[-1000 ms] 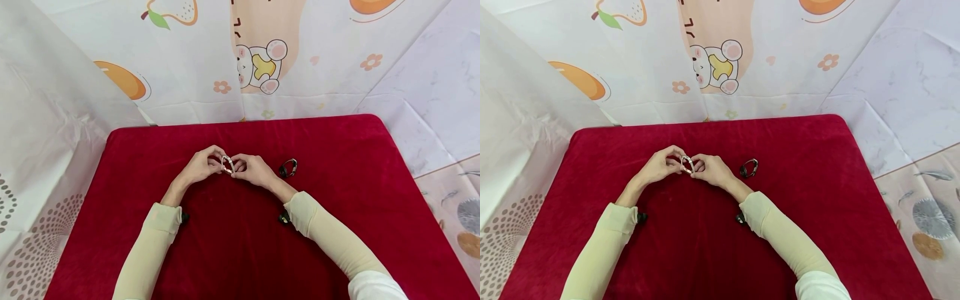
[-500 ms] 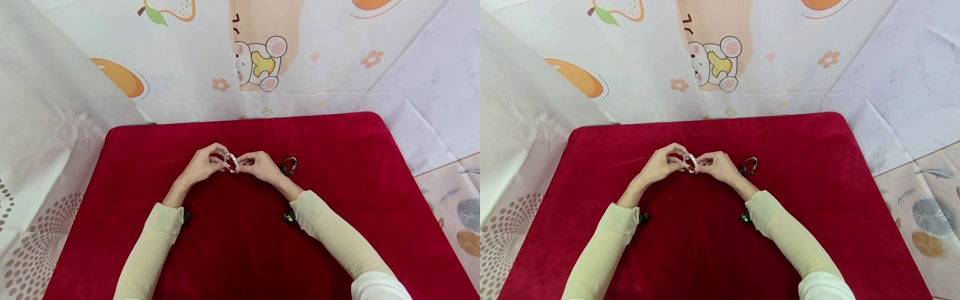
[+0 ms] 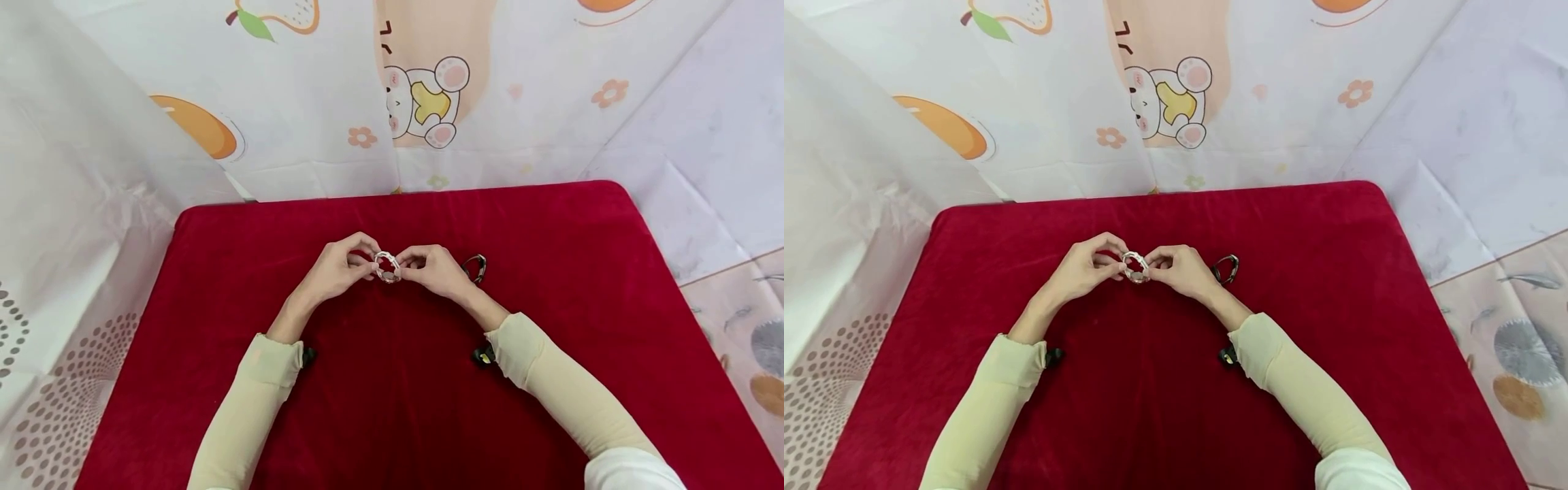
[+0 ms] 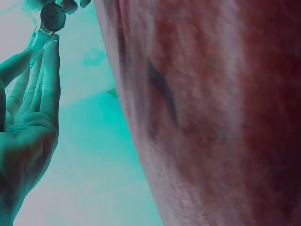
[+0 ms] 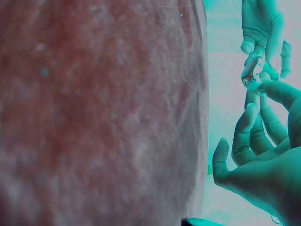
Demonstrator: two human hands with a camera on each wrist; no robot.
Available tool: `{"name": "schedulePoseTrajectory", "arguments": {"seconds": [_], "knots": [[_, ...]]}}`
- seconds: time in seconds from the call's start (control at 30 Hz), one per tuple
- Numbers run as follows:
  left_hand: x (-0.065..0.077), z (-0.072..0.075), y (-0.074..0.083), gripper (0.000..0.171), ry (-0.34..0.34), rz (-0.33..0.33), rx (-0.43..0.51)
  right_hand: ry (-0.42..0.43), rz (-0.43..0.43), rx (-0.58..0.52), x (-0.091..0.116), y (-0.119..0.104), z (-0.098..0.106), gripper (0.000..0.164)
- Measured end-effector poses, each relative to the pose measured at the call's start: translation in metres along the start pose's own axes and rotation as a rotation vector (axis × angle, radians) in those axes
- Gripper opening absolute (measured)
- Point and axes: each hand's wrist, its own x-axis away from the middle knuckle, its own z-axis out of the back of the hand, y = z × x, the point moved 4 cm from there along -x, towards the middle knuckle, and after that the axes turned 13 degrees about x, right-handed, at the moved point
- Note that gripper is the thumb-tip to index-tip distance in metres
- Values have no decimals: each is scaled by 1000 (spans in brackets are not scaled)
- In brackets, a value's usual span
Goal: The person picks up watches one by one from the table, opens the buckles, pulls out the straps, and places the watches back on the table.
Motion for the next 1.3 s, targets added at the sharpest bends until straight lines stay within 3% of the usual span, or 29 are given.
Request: {"name": "schedulePoseTrajectory", "arguments": {"seconds": [0.33, 0.6, 0.8, 0.97, 1.3], "knots": [[-2, 0, -20, 24, -29, -73, -79, 18, 44, -19, 9, -1, 8, 8], [-2, -3, -19, 18, -9, -87, -116, 46, 63, -10, 13, -2, 11, 11], [0, -6, -16, 15, 19, -138, -184, 84, 66, -9, 18, -2, 15, 8], [2, -11, -13, 14, 32, -159, -187, 110, 69, -10, 25, -3, 18, 7], [6, -21, -6, 16, 66, -214, -183, 108, 128, -111, 37, -6, 20, 18]]}}
